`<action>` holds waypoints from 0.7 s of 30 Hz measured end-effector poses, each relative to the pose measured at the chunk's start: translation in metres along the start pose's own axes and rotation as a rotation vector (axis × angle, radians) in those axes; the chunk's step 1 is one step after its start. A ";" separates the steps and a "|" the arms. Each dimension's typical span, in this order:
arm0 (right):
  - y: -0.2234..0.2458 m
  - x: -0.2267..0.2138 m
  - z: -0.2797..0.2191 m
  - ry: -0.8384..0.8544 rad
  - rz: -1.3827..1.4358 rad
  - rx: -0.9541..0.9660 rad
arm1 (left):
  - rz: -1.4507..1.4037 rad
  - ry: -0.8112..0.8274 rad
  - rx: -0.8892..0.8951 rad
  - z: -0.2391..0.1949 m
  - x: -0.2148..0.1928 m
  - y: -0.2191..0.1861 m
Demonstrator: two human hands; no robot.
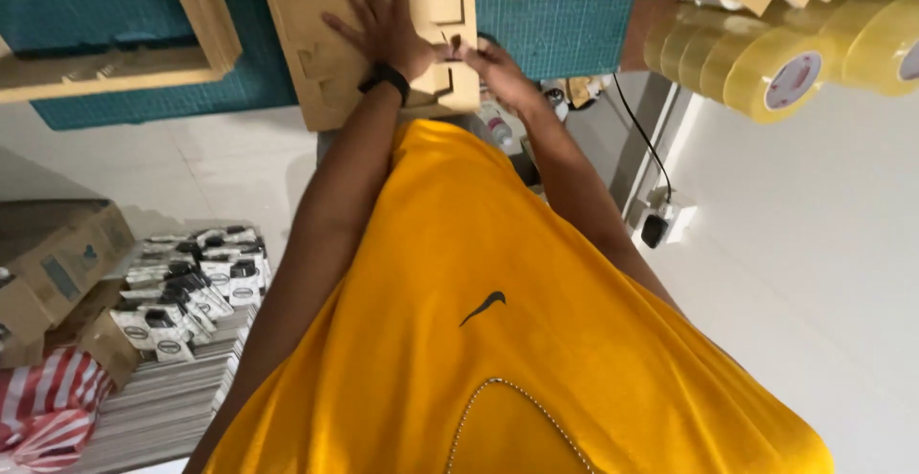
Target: Assembling cardboard boxes by folding flat sheets and interlocking tabs.
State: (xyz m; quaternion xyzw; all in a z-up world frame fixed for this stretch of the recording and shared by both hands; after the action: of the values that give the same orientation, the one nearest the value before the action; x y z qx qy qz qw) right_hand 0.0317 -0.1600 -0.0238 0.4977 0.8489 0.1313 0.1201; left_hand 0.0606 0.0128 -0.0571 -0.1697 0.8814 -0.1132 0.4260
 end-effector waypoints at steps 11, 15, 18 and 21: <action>-0.048 -0.002 -0.012 -0.069 0.395 0.035 | -0.363 -0.257 0.838 -0.023 0.011 0.030; -0.016 0.004 -0.040 0.029 0.508 -0.108 | -0.278 0.001 0.754 -0.093 -0.011 0.011; -0.022 0.009 -0.046 -0.007 0.553 -0.026 | -0.063 0.066 0.758 -0.118 -0.015 0.001; -0.036 0.029 -0.028 0.199 0.836 -0.132 | 0.016 -0.030 0.744 -0.117 -0.006 0.006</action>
State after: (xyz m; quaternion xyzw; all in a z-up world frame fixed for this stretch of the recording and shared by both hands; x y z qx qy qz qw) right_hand -0.0208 -0.1540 -0.0117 0.7748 0.5716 0.2701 0.0058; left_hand -0.0299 0.0273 0.0166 0.0021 0.7747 -0.4201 0.4725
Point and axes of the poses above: each hand's wrist, its own z-axis towards the middle knuckle, its own x-axis out of the palm, y = z × x, the point moved 8 cm from there along z, towards the middle knuckle, and after that the axes turned 11 degrees about x, right-handed, at the moved point
